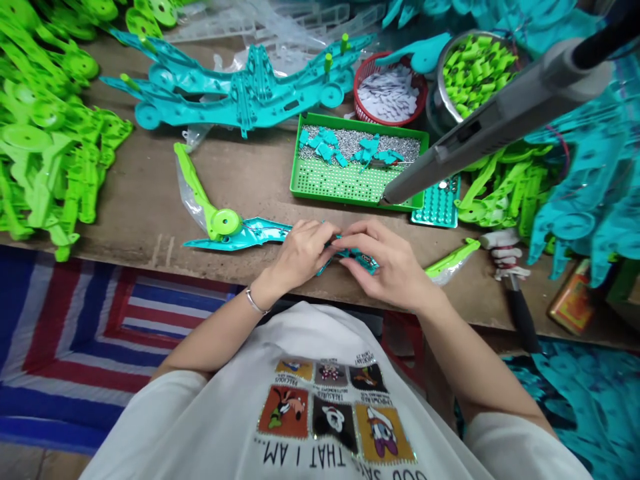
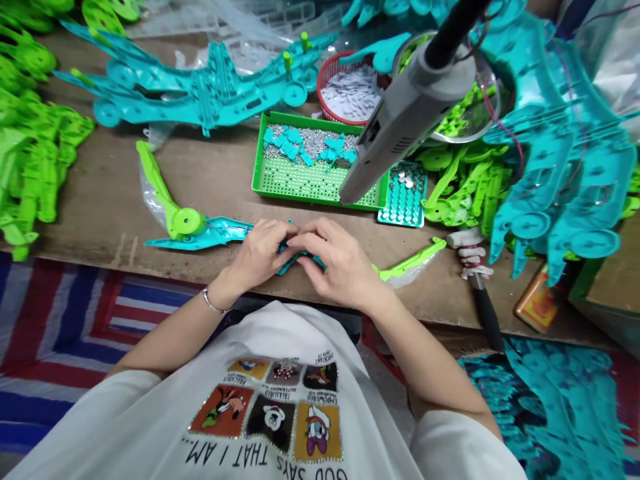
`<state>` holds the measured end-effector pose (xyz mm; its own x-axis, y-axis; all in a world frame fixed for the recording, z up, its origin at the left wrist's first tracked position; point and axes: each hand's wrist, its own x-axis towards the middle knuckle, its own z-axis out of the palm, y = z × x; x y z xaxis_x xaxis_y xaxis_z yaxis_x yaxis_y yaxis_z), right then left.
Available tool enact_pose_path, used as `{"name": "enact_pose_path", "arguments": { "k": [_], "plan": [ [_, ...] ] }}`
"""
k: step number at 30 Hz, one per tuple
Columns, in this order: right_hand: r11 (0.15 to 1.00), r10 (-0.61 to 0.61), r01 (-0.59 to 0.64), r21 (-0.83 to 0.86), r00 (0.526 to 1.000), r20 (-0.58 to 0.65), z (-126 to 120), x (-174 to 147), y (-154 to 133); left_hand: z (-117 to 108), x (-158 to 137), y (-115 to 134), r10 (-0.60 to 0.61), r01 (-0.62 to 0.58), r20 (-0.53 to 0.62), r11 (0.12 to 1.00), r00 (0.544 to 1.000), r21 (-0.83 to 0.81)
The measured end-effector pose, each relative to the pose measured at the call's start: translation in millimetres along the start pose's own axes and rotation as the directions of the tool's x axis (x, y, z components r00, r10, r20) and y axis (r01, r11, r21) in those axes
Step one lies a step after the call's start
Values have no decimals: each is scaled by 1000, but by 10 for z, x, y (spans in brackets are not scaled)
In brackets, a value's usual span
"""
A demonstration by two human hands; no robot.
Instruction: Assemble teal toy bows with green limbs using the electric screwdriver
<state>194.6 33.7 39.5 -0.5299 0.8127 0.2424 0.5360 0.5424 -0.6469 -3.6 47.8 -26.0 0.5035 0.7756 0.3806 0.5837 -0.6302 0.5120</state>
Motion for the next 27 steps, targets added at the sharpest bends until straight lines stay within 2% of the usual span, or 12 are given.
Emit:
{"name": "enact_pose_path", "arguments": {
  "k": [4,8,12,19,27],
  "plan": [
    [989,42,-49,-142,998,-52,60,-45,96,15,-17,47,-7,7,-22,999,1000,41],
    [971,43,-41,-236,999,4,35,-62,200,37,-54,71,22,-17,-77,998,997,67],
    [943,49,-29,-330,997,55,17,-56,255,27,-86,78,57,-52,-61,996,997,74],
    [955,146,-117,-274,986,85,73,-13,340,-52,-77,105,73,-84,67,980,995,179],
    [982,14,-1,-191,998,64,126,-3,435,-276,-59,148,28,-79,277,981,960,178]
  ]
}}
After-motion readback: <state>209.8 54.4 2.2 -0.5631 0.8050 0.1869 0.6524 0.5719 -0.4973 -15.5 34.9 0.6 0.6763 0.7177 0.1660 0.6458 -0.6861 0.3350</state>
